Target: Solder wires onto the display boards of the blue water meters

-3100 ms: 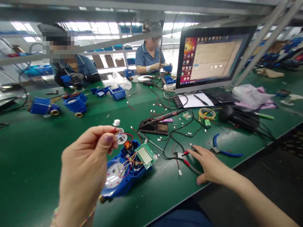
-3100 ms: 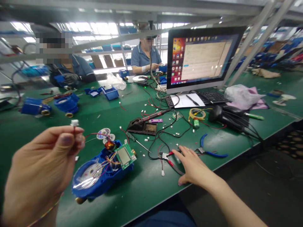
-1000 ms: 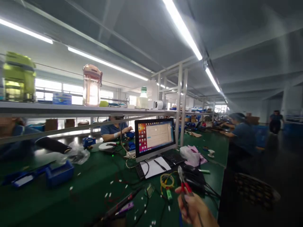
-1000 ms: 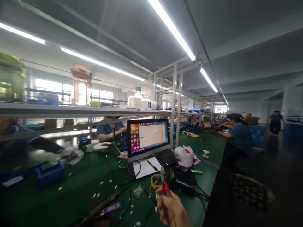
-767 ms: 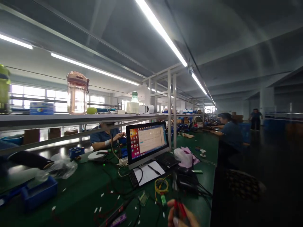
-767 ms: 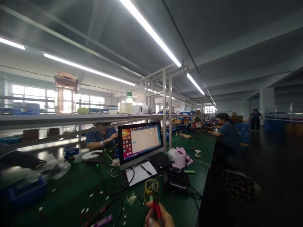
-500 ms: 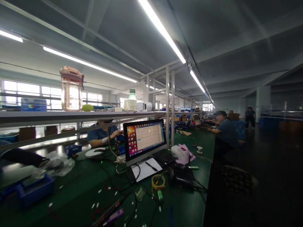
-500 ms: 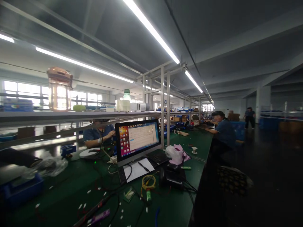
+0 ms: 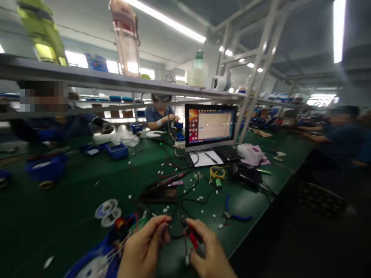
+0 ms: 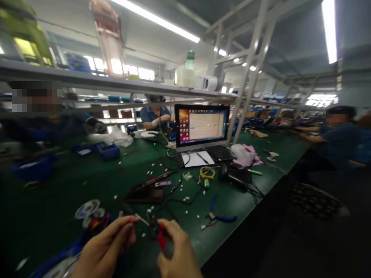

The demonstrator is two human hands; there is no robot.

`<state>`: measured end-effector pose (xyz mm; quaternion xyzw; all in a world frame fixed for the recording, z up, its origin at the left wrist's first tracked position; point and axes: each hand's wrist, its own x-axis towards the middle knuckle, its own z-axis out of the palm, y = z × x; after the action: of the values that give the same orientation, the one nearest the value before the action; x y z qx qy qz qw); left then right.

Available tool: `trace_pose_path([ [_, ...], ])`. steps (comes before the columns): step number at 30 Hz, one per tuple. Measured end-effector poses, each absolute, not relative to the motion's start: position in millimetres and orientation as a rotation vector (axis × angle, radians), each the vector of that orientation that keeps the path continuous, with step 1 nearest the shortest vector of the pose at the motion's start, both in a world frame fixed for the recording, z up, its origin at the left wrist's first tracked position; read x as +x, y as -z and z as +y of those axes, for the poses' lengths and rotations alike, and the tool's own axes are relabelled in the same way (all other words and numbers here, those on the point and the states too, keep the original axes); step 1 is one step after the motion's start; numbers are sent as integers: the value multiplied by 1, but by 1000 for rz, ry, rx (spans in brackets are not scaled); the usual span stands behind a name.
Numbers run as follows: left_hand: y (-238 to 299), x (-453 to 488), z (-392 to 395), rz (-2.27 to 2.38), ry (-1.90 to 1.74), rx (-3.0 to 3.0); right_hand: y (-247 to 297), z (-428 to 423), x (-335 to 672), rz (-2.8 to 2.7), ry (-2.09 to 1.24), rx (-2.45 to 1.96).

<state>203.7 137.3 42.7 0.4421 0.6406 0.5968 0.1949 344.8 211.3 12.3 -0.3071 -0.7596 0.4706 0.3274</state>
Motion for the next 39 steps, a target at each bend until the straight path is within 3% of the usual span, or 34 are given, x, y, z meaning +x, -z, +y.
trace_pose_path([
  [6,-41,190,136,1821,-1594,1363,-6,212,339,-2040,-1316,-778],
  [22,-40,188,131,1846,-1570,1455,-14,211,337,-2282,-772,-709],
  [39,-40,187,134,1886,-1523,1504,-11,212,340,-2239,-793,-683],
])
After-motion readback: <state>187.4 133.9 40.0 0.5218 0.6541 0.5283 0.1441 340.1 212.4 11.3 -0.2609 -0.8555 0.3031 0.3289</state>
